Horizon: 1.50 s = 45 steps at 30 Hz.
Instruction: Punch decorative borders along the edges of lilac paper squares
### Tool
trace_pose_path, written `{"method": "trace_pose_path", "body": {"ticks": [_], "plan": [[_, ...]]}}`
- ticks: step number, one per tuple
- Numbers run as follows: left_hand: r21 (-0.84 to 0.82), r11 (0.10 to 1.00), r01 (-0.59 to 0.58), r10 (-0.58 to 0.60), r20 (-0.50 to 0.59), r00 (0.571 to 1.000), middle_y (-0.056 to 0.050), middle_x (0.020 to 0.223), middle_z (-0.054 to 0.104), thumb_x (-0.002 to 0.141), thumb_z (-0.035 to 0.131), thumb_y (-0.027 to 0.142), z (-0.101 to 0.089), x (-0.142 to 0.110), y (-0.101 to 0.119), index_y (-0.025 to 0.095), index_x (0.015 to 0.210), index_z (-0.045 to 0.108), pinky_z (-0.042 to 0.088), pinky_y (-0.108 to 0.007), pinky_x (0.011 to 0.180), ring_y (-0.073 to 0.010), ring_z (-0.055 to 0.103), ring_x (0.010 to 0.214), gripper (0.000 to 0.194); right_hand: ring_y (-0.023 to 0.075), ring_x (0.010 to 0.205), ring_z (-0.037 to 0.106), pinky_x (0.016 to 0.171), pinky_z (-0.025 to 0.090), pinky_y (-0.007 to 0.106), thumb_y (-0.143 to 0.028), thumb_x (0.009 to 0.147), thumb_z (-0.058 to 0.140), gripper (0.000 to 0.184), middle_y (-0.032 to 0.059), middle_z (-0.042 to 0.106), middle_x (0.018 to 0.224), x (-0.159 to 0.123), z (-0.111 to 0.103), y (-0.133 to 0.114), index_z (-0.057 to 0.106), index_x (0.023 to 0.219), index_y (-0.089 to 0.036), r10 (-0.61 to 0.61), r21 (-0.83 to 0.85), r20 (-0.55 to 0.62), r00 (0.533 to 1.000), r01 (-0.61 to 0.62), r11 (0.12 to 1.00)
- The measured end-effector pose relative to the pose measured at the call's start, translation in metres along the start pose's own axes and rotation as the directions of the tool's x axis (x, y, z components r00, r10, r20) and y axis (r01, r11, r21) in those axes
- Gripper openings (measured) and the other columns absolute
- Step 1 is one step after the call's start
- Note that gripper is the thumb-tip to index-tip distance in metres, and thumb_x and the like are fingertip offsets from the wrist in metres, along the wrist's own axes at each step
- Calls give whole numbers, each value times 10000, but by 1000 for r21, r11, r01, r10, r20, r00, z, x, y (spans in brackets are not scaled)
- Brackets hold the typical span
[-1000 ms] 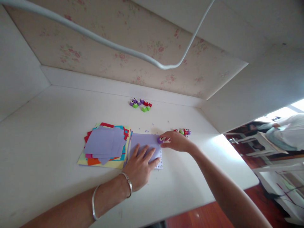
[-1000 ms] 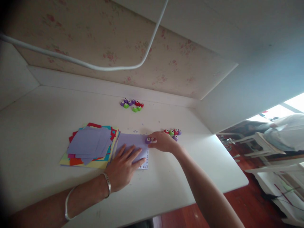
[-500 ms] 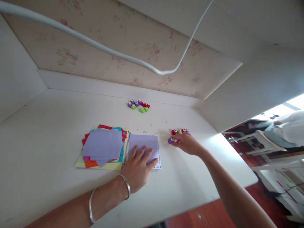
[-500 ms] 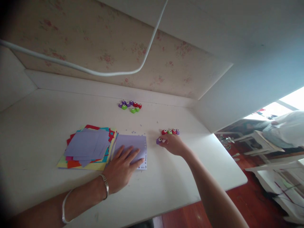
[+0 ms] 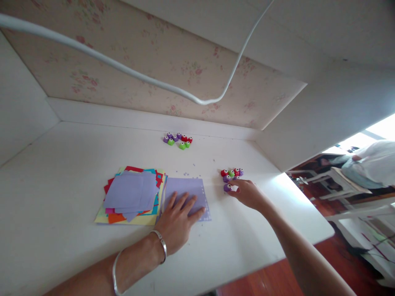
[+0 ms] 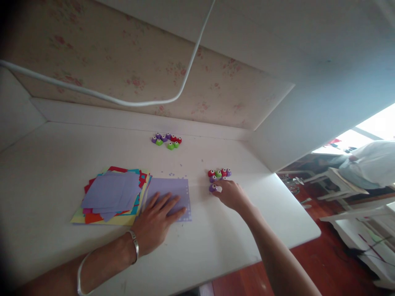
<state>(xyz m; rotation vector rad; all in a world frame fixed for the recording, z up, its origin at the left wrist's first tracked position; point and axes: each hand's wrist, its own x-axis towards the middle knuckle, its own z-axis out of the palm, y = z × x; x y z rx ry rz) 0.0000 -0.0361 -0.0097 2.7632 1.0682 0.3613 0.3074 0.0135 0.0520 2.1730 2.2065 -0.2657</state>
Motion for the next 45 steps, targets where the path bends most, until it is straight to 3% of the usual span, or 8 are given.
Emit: {"method": "trace_pose_path", "body": {"ticks": [6,11,17,21,26,35,40,45], "plan": [[25,999,-31,32,-20,999,-48,1533,402,904,466,113,1,-1,-1,361,1457,414,168,-592,1162,-302,345,1399,609,250,902,694,775,505,351,-409,848,628,381,37,738,1087,-6,-5,-7,672,1217,-325,-20,-29,21,1000,21,999],[79,992,-102,106,-43,993,-54,1536,395,928,452,138,-3,-2,1,342,1457,416,179,-565,1165,-289,354,1393,568,234,894,694,777,513,364,-399,903,546,384,30,686,1239,-12,-7,-18,629,1273,-340,-30,-18,-62,998,29,999],[52,995,-81,84,-59,995,-63,1521,416,933,484,199,-4,-1,2,328,1432,458,217,-544,1154,-287,383,1371,516,228,885,699,791,511,345,-375,909,539,287,42,746,1083,-9,-12,-44,723,1113,-292,-114,92,-90,989,122,988],[11,997,-71,72,-65,995,-51,1502,446,948,480,233,-2,0,2,338,1422,471,255,-505,1144,-266,412,1349,486,200,806,701,758,504,309,-387,898,563,259,22,772,952,17,-11,-70,756,1032,-279,-184,214,-82,979,198,957],[-10,998,-54,54,-66,996,-56,1468,486,977,449,282,-2,-1,2,327,1418,467,258,-512,1141,-262,422,1342,444,193,880,704,843,497,281,-342,891,572,257,11,772,984,69,-4,-108,756,1049,-253,-230,304,-67,971,239,922],[-69,996,-47,43,-58,997,-52,1487,460,992,422,347,-2,-2,1,314,1430,444,235,-531,1157,-267,391,1363,440,258,1162,607,969,457,353,-351,890,563,538,53,651,1298,135,4,-168,484,1413,-252,-150,227,-93,984,168,959],[-91,994,-54,49,-58,997,-61,1490,457,989,427,345,-1,-1,-1,311,1433,448,244,-533,1155,-271,392,1363,446,310,1131,624,918,475,420,-351,930,492,577,141,647,1271,157,5,-180,351,1474,-216,-18,196,-95,995,36,980],[-135,990,-49,40,-67,997,-71,1479,470,1011,364,413,-3,-1,-1,298,1420,470,242,-547,1154,-279,399,1359,437,331,1129,623,890,479,446,-299,967,397,560,188,641,1254,171,11,-173,289,1505,-190,73,192,-94,993,-54,980]]}}
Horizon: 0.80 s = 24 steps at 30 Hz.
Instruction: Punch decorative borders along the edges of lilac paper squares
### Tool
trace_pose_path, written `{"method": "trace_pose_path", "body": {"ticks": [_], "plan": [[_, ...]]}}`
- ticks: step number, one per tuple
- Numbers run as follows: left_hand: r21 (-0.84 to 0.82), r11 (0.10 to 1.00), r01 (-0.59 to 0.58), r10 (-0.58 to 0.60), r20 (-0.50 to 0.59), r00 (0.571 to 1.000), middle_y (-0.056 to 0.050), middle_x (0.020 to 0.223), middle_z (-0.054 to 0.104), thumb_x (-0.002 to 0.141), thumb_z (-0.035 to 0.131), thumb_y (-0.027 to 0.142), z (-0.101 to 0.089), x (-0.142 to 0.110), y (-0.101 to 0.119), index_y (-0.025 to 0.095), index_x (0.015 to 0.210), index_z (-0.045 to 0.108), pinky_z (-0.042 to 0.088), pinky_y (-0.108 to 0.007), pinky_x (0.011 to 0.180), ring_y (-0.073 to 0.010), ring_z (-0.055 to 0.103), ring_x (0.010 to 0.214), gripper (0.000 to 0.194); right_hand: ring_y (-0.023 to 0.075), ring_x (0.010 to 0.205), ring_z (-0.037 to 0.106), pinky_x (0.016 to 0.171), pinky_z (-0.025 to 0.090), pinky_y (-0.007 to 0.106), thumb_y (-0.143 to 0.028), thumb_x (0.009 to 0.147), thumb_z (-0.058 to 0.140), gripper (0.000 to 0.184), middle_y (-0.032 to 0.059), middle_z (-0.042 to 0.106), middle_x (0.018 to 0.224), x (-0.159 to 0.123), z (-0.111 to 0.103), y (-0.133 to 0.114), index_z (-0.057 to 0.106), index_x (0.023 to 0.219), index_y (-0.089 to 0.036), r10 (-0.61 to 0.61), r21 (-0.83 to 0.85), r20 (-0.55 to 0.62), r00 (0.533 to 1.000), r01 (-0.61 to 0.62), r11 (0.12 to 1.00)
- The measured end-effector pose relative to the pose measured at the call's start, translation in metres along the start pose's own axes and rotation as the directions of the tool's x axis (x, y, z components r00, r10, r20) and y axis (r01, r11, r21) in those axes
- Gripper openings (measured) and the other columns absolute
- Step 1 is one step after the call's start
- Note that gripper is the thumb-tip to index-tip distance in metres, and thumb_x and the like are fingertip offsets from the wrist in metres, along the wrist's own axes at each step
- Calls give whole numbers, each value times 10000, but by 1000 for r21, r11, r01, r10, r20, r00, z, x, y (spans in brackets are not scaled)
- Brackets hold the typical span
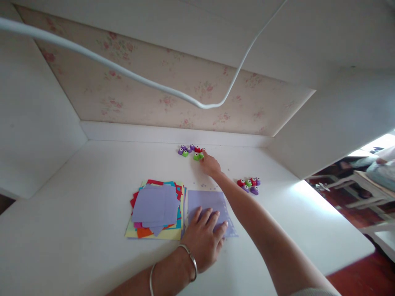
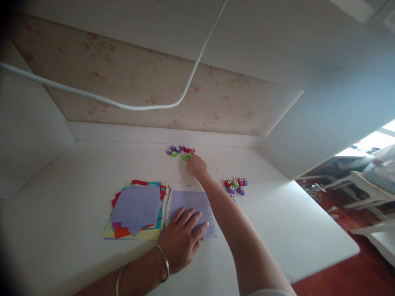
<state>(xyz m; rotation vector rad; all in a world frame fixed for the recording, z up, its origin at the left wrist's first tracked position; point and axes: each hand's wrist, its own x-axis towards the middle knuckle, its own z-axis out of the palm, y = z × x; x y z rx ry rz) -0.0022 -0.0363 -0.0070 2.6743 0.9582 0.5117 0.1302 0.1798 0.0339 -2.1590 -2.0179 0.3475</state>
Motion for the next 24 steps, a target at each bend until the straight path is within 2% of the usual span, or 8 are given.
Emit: {"method": "trace_pose_path", "body": {"ticks": [5,10,13,16,19,21,24], "plan": [[-20,1000,2,-2,2,1000,-84,1471,476,1014,349,423,-2,0,0,280,1398,500,241,-555,1152,-287,402,1354,437,284,1151,613,924,466,390,-315,969,404,495,135,644,1272,11,3,13,399,1456,-227,7,21,11,1000,-7,1000],[-20,1000,-3,3,17,1000,-93,1474,470,997,392,421,-3,1,-1,254,1370,523,243,-551,1155,-291,399,1356,429,272,1096,637,899,478,380,-347,958,442,557,112,672,1219,18,4,18,335,1495,-239,4,60,-5,1000,-3,998],[-9,1000,-5,5,21,1000,-94,1475,468,993,400,392,-4,0,-1,247,1367,518,250,-549,1156,-291,401,1356,418,271,1114,626,919,469,375,-336,944,484,471,95,667,1223,19,5,18,467,1409,-266,-12,87,-21,1000,14,996],[10,1000,-6,6,13,1000,-108,1468,469,1001,368,359,-3,0,-1,243,1379,500,257,-548,1154,-290,409,1353,417,263,1141,608,960,452,374,-317,932,518,366,92,661,1210,17,5,20,571,1287,-242,-11,138,-62,998,20,990],[34,999,-19,18,21,1000,-133,1480,445,977,412,314,-2,-1,-2,212,1410,465,253,-535,1161,-295,410,1356,448,241,1119,623,977,454,364,-305,915,560,293,114,610,1272,11,4,28,624,1183,-206,-11,227,-107,994,35,973],[38,999,-29,27,36,999,-145,1492,428,954,450,293,-3,-1,-2,186,1428,443,249,-523,1167,-301,406,1359,486,212,1035,663,929,494,352,-331,916,565,271,126,594,1289,1,3,36,632,1139,-192,-7,310,-118,993,44,950],[29,999,-24,22,46,999,-138,1492,432,965,430,292,-3,0,-3,185,1421,459,242,-512,1174,-293,399,1366,468,175,847,709,788,564,340,-408,928,541,312,97,683,1120,-25,2,51,601,1147,-195,-2,460,-99,995,48,887]]}}
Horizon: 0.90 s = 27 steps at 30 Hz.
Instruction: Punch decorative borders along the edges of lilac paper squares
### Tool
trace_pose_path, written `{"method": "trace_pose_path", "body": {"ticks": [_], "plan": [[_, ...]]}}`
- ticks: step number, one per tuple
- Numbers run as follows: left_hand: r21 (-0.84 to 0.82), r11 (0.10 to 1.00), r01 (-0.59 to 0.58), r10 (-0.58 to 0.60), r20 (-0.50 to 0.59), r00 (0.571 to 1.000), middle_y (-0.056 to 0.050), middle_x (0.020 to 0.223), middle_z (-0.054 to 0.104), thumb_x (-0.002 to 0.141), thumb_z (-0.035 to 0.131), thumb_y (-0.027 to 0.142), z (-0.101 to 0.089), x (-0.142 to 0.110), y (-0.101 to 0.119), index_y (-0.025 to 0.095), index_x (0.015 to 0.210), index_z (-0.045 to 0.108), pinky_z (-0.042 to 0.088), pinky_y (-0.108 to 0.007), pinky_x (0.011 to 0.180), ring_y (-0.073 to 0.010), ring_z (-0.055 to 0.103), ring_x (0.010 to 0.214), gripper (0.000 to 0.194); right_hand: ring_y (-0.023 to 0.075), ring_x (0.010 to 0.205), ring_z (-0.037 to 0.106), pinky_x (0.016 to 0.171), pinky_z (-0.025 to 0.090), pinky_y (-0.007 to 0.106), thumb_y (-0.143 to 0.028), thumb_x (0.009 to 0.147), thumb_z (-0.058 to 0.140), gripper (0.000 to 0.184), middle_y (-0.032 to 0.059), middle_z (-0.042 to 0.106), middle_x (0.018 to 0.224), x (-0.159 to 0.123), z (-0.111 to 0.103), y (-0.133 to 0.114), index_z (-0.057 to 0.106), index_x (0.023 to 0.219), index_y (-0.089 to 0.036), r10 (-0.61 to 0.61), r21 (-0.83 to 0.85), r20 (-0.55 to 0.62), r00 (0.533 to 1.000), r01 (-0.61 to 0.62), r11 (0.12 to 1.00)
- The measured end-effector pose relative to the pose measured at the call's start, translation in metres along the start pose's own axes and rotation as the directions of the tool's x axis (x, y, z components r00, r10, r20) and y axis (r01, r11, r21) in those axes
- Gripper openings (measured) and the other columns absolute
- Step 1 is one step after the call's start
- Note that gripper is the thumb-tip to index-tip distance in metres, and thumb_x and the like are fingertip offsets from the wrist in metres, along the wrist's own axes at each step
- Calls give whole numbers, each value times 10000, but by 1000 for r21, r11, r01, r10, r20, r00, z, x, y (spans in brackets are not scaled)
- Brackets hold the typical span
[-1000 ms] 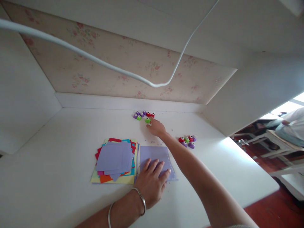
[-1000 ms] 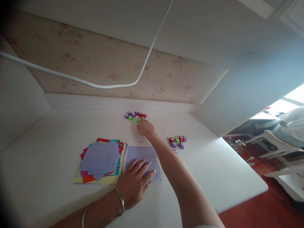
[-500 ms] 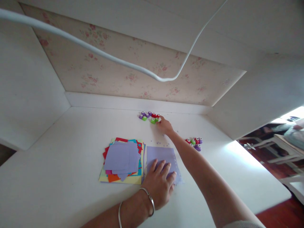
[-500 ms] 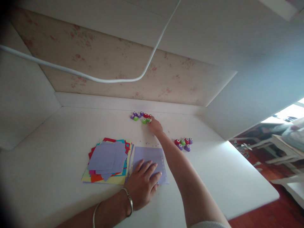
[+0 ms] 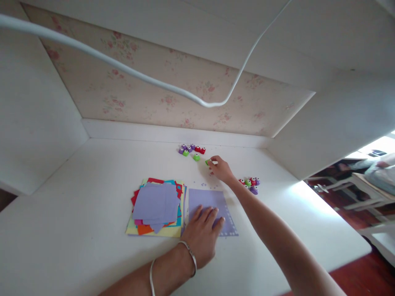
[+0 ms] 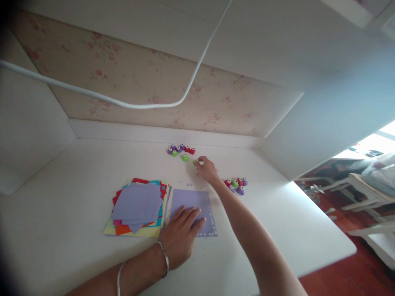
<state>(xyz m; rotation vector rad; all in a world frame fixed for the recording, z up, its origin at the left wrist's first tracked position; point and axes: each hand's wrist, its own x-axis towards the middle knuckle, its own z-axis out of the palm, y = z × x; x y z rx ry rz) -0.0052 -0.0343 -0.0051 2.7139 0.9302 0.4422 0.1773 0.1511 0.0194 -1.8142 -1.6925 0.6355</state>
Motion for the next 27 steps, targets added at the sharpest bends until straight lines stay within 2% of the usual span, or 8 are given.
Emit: {"method": "trace_pose_path", "body": {"ticks": [2,6,8,10,15,20,22,27], "plan": [[-2,1000,20,-20,-4,1000,-124,1491,438,985,398,313,0,1,0,203,1404,486,233,-513,1177,-282,392,1372,442,173,803,719,739,584,335,-451,907,562,339,81,712,1051,-26,-8,9,595,1128,-196,-4,110,13,1000,3,994],[15,998,66,-66,-20,998,-103,1504,430,985,407,378,1,3,2,243,1395,504,188,-567,1178,-289,356,1396,442,210,926,722,805,598,366,-548,888,549,443,112,710,1135,-84,-25,32,587,1158,-198,-28,290,16,999,22,957],[25,996,90,-90,-24,996,-91,1512,424,976,426,380,2,3,3,265,1401,496,154,-599,1177,-296,332,1410,446,230,998,706,838,597,385,-568,846,607,511,112,695,1197,-105,-31,44,570,1227,-229,-29,476,38,999,7,880],[34,993,115,-114,-27,993,-84,1521,414,970,436,371,2,2,4,278,1405,490,136,-612,1177,-302,317,1418,449,239,1071,679,878,582,383,-559,833,628,498,105,675,1241,-116,-35,54,590,1216,-243,-45,510,14,999,32,860],[51,986,158,-156,-45,987,-88,1543,381,959,453,364,4,2,3,267,1427,464,153,-575,1189,-314,294,1431,478,226,1047,680,891,557,368,-497,885,569,390,94,695,1186,-121,-37,65,632,1166,-234,-158,325,-46,986,165,931],[69,985,159,-157,-32,987,-71,1534,402,938,472,266,5,3,2,273,1459,422,162,-550,1195,-298,311,1424,524,189,772,686,760,565,331,-452,916,546,337,64,727,932,-127,-42,60,660,1139,-227,-188,18,-52,981,189,982],[77,984,158,-156,-28,987,-60,1536,400,928,475,234,5,4,1,292,1465,411,159,-558,1193,-298,310,1426,543,174,702,661,715,556,311,-450,927,533,323,64,719,919,-130,-44,58,674,1113,-226,-219,-70,-71,973,214,974],[106,979,174,-175,-4,985,-61,1550,379,877,521,176,3,5,4,303,1472,396,170,-591,1181,-325,296,1433,621,185,797,672,746,549,292,-409,945,526,271,84,706,1005,-133,-46,55,713,1013,-225,-329,-151,-98,939,312,938]]}}
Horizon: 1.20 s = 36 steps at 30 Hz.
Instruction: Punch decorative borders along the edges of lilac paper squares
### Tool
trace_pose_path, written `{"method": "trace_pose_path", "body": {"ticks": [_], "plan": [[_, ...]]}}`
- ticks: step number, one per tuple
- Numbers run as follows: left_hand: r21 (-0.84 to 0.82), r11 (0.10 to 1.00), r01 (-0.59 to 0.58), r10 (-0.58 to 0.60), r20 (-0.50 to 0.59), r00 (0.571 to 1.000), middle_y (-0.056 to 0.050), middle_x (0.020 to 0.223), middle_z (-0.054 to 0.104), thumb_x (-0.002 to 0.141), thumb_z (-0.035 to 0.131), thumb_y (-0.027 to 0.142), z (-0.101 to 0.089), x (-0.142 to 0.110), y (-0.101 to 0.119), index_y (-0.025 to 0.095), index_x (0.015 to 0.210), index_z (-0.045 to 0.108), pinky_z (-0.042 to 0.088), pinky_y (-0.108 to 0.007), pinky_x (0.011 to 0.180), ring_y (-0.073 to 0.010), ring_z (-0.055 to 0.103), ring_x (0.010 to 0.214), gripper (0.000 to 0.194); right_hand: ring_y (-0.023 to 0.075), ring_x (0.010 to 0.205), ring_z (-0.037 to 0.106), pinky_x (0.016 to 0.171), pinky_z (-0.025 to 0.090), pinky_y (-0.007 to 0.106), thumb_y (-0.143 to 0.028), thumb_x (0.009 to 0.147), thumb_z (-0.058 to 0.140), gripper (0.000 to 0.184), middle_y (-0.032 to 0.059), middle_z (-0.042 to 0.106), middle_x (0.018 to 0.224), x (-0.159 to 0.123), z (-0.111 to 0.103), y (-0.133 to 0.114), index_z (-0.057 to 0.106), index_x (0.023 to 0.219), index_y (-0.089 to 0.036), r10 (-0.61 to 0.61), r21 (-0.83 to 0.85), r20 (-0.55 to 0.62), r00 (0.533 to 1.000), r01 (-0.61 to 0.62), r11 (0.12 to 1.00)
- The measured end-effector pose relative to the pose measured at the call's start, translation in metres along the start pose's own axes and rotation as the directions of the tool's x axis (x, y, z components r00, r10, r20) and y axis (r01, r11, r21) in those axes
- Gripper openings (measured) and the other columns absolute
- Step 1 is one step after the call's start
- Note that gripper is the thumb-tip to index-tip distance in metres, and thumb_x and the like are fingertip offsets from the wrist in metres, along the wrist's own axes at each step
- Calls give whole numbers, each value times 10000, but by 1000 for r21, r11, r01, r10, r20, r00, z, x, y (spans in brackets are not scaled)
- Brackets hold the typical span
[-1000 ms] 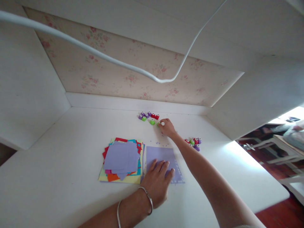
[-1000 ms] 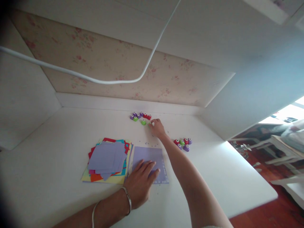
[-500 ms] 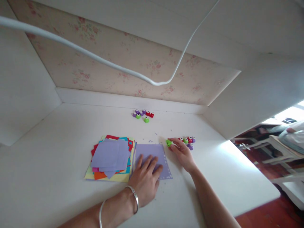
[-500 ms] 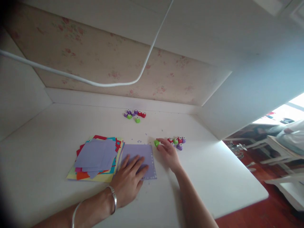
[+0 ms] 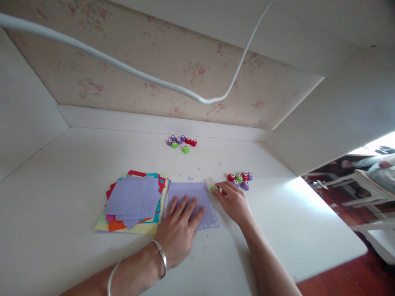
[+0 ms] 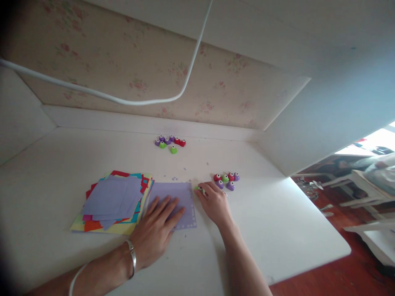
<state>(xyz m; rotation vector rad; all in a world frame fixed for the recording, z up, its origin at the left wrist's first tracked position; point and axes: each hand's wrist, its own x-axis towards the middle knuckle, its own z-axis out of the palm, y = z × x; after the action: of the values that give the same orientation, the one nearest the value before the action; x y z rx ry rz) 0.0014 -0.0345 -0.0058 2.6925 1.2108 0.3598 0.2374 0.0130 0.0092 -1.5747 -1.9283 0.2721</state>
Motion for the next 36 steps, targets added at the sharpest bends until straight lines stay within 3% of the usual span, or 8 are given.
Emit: {"method": "trace_pose_path", "body": {"ticks": [4,8,23,36], "plan": [[-1,1000,4,-4,22,1000,-85,1546,382,853,562,181,-1,1,0,288,1458,423,187,-598,1177,-342,306,1430,630,214,973,671,872,548,327,-355,957,508,278,100,687,1086,-1,-3,4,715,1091,-229,-72,14,28,997,72,997],[-18,1000,0,0,-2,1000,-64,1533,407,879,527,171,0,1,-2,303,1435,459,203,-574,1183,-315,322,1428,576,216,968,672,854,559,350,-294,953,521,258,101,688,1100,-2,-4,11,707,1117,-222,-133,65,27,991,131,989],[-13,999,-49,49,-37,998,-53,1511,440,896,482,153,1,-1,-3,299,1421,485,218,-577,1172,-309,357,1402,545,190,909,691,776,581,296,-259,929,572,214,66,708,1087,-1,4,13,704,1097,-250,-65,126,10,998,63,990],[-9,998,-56,55,-33,998,-57,1513,434,900,478,162,0,-1,-3,291,1426,475,228,-581,1167,-318,350,1404,541,196,948,693,825,577,309,-268,930,571,218,65,704,1107,-1,4,14,698,1106,-249,-28,152,1,1000,27,988]]}}
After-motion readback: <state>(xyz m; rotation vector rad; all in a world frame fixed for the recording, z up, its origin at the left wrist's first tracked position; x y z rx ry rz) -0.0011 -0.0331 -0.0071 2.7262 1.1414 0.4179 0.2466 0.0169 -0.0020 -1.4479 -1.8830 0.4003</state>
